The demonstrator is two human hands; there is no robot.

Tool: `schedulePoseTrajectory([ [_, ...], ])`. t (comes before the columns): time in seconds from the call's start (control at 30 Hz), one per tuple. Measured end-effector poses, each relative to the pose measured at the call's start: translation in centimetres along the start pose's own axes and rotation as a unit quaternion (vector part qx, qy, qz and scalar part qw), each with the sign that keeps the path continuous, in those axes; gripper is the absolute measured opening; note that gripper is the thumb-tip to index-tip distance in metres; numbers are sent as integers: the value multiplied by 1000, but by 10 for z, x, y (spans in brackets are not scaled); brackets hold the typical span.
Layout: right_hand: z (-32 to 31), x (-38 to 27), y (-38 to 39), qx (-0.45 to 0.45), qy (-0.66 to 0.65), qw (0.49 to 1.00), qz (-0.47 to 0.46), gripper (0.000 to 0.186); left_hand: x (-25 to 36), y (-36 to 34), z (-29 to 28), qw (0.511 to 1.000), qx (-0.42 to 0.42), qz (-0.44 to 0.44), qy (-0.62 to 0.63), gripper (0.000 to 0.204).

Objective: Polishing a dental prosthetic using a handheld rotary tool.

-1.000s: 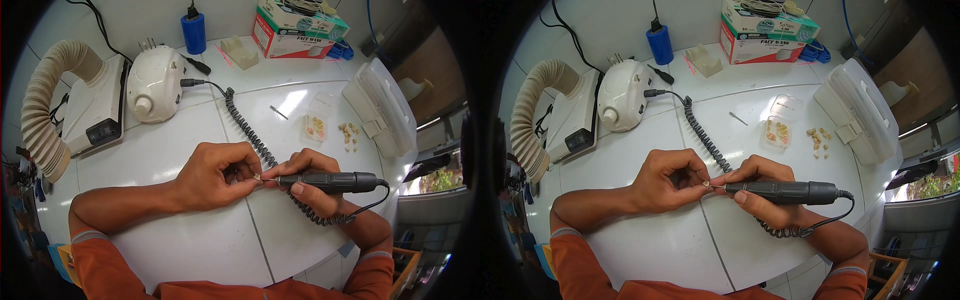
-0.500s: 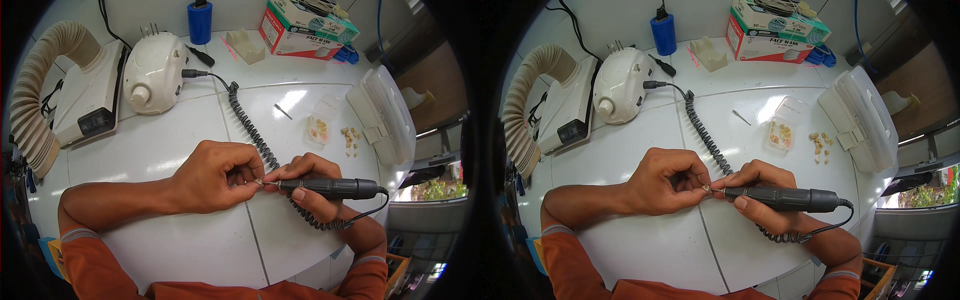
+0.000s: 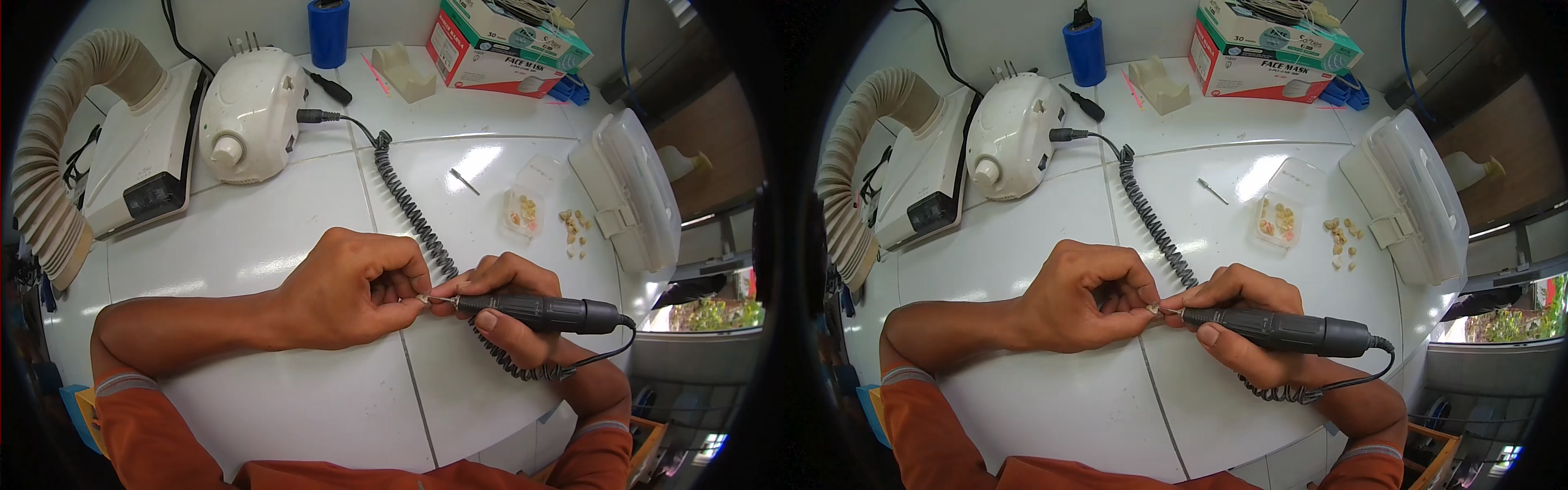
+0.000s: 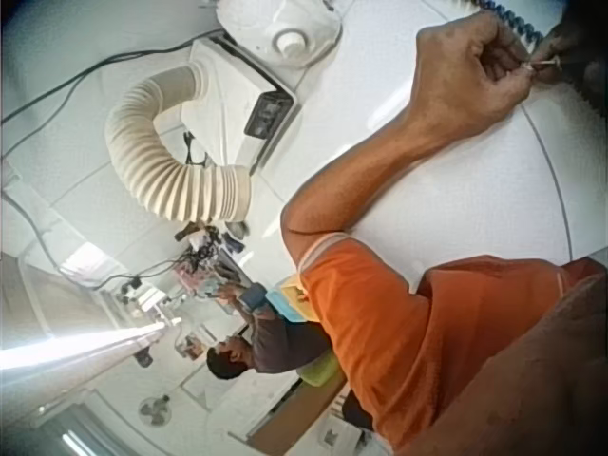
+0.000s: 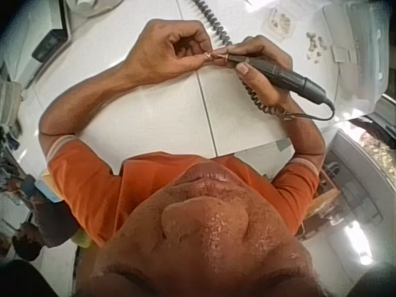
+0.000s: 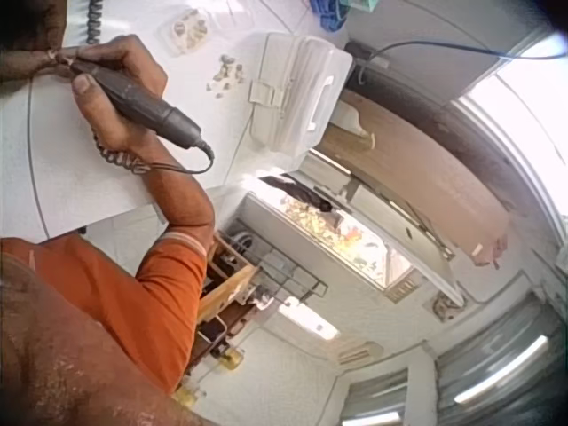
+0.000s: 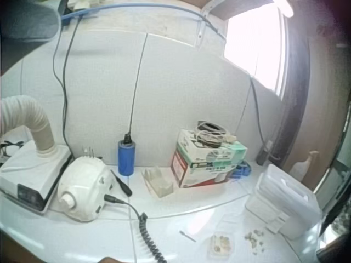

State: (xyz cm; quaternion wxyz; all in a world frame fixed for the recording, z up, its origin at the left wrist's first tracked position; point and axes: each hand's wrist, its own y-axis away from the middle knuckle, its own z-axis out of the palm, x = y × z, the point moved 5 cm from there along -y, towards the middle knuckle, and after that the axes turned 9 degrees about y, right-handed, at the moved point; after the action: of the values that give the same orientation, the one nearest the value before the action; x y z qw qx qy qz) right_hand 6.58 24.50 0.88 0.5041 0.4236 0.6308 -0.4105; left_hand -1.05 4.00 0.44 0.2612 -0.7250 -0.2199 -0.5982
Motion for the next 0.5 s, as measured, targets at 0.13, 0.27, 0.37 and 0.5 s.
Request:
schedulePoseTrajectory([
  [0.13,-1,1,1,-6,12,1000,-7,25,-1,-1,1,1000,-1,2,-6,10],
  [0.27,-1,0,0,-8,44,999,-23,25,0,-1,0,1000,3,5,-7,10],
  [0.37,1,-3,-1,-10,25,999,-22,21,-1,0,0,1000,4,4,-1,10],
  [0.5,-2,-1,0,-23,56,997,-43,25,0,-1,0,1000,3,6,-11,10],
])
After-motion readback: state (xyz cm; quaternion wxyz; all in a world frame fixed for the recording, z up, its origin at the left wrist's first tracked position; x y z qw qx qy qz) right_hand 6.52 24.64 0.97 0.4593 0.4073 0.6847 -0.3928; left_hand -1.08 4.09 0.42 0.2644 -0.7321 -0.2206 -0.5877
